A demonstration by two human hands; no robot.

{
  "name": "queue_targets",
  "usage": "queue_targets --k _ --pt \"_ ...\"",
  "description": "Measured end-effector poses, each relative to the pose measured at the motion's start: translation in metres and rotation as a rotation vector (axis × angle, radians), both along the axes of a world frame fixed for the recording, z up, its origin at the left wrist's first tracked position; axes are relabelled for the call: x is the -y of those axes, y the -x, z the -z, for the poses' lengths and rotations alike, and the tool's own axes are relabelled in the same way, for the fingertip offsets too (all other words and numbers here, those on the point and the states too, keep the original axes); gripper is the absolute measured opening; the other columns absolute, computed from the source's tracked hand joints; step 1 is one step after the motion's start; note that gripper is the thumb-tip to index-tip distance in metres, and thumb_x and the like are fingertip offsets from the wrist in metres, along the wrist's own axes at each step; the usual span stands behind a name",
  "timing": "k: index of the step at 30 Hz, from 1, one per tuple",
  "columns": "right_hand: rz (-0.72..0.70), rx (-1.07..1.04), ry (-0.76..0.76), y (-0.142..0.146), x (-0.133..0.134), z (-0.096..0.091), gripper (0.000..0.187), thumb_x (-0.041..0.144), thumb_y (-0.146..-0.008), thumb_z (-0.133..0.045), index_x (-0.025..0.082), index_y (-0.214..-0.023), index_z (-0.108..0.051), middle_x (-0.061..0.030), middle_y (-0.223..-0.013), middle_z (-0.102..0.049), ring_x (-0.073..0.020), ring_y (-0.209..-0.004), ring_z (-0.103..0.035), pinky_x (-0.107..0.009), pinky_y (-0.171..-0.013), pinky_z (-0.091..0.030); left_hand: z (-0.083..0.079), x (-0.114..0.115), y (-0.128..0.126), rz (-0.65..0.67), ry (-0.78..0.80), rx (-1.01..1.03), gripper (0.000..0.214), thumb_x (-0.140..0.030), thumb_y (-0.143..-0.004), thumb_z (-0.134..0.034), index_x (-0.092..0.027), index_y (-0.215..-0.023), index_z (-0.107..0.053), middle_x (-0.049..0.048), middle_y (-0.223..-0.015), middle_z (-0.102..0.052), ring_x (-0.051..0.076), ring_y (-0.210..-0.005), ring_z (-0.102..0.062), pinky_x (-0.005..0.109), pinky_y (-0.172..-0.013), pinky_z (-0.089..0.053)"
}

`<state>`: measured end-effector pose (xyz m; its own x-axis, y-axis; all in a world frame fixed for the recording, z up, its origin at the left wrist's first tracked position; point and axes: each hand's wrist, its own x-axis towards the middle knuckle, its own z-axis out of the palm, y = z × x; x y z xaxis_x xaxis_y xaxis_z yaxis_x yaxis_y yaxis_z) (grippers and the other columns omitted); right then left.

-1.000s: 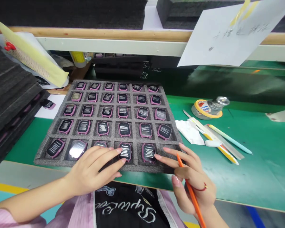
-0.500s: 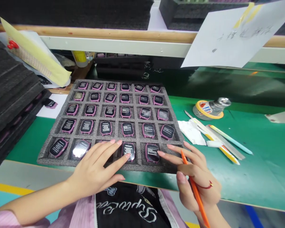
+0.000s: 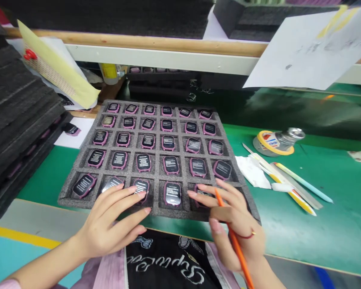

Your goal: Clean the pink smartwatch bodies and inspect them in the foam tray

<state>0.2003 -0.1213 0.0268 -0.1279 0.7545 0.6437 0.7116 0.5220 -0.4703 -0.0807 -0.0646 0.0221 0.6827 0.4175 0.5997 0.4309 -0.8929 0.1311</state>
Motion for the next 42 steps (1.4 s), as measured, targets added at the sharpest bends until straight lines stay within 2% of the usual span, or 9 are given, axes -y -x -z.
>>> queue_targets --k 6,9,13,18,22,28,35,39,42 --pt "-0.176 0.182 0.090 0.045 -0.012 -0.001 0.015 0.012 -0.083 -0.053 0.025 -0.088 -0.047 -0.0062 -0.115 -0.078 -0.0260 -0.121 -0.067 -0.053 -0.110 -0.044 0.006 -0.004 0.040 -0.199 -0.147 0.026 0.018 -0.027 -0.091 -0.064 -0.024 -0.103 -0.078 0.0107 -0.105 -0.071 0.024 -0.087 -0.058 0.040 -0.079 -0.048" --pt "-0.268 0.231 0.081 0.061 -0.018 -0.003 0.014 0.012 -0.084 -0.052 0.024 -0.089 -0.046 -0.0069 -0.118 -0.077 -0.0265 -0.128 -0.063 -0.052 -0.116 -0.037 0.011 -0.002 0.055 -0.288 -0.169 0.026 0.021 -0.032 -0.092 -0.063 -0.027 -0.104 -0.079 0.0100 -0.104 -0.069 0.023 -0.085 -0.056 0.039 -0.076 -0.047" --pt "-0.301 0.257 0.064 0.070 -0.022 -0.001 0.015 0.011 -0.084 -0.053 0.023 -0.088 -0.044 -0.0087 -0.117 -0.077 -0.0272 -0.129 -0.062 -0.051 -0.120 -0.029 0.016 0.000 0.063 -0.346 -0.165 0.009 0.026 -0.037 -0.096 -0.056 -0.030 -0.110 -0.077 0.0107 -0.114 -0.067 0.024 -0.092 -0.058 0.041 -0.081 -0.049" --pt "-0.315 0.238 0.107 0.067 -0.021 0.002 0.017 0.010 -0.083 -0.053 0.023 -0.086 -0.042 -0.0123 -0.114 -0.077 -0.0260 -0.133 -0.058 -0.050 -0.122 -0.025 0.021 -0.002 0.064 -0.335 -0.135 -0.028 0.034 -0.042 -0.100 -0.048 -0.027 -0.119 -0.072 0.0132 -0.128 -0.063 0.029 -0.114 -0.058 0.046 -0.094 -0.050" --pt "-0.267 0.109 0.091 0.061 -0.021 0.000 0.021 0.008 -0.081 -0.054 0.024 -0.087 -0.041 -0.0147 -0.117 -0.076 -0.0227 -0.138 -0.052 -0.050 -0.123 -0.027 0.024 -0.003 0.065 -0.340 -0.114 0.007 0.038 -0.044 -0.100 -0.046 -0.026 -0.125 -0.069 0.0131 -0.129 -0.064 0.030 -0.116 -0.058 0.048 -0.098 -0.049" --pt "-0.213 0.102 0.108 0.054 -0.026 0.000 0.022 0.007 -0.083 -0.055 0.024 -0.087 -0.041 -0.0154 -0.116 -0.076 -0.0201 -0.139 -0.050 -0.046 -0.124 -0.027 0.024 -0.005 0.071 -0.325 -0.100 0.112 0.025 -0.040 -0.098 -0.053 -0.022 -0.097 -0.071 0.0125 -0.116 -0.068 0.030 -0.111 -0.060 0.049 -0.094 -0.051" --pt "-0.203 0.157 0.152 0.047 -0.039 -0.006 0.015 0.013 -0.091 -0.052 0.025 -0.088 -0.043 -0.0126 -0.123 -0.074 -0.0179 -0.141 -0.048 -0.042 -0.125 -0.025 0.020 -0.004 0.064 -0.266 -0.057 0.044 0.028 -0.042 -0.098 -0.054 -0.022 -0.101 -0.074 0.0142 -0.120 -0.069 0.031 -0.115 -0.060 0.050 -0.095 -0.049" --pt "-0.207 0.237 0.207 0.047 -0.051 -0.013 0.010 0.018 -0.095 -0.049 0.025 -0.092 -0.043 -0.0143 -0.129 -0.071 -0.0230 -0.140 -0.050 -0.052 -0.121 -0.030 0.018 -0.001 0.062 -0.195 -0.043 0.026 0.031 -0.043 -0.099 -0.052 -0.022 -0.112 -0.072 0.0133 -0.121 -0.070 0.028 -0.116 -0.061 0.048 -0.098 -0.051" --pt "-0.225 0.284 0.241 0.051 -0.060 -0.013 0.009 0.021 -0.095 -0.049 0.025 -0.095 -0.041 -0.0169 -0.131 -0.069 -0.0275 -0.141 -0.049 -0.062 -0.117 -0.034 0.018 -0.002 0.070 -0.196 -0.080 0.065 0.027 -0.037 -0.099 -0.053 -0.022 -0.110 -0.072 0.0114 -0.116 -0.071 0.026 -0.112 -0.063 0.045 -0.099 -0.051"
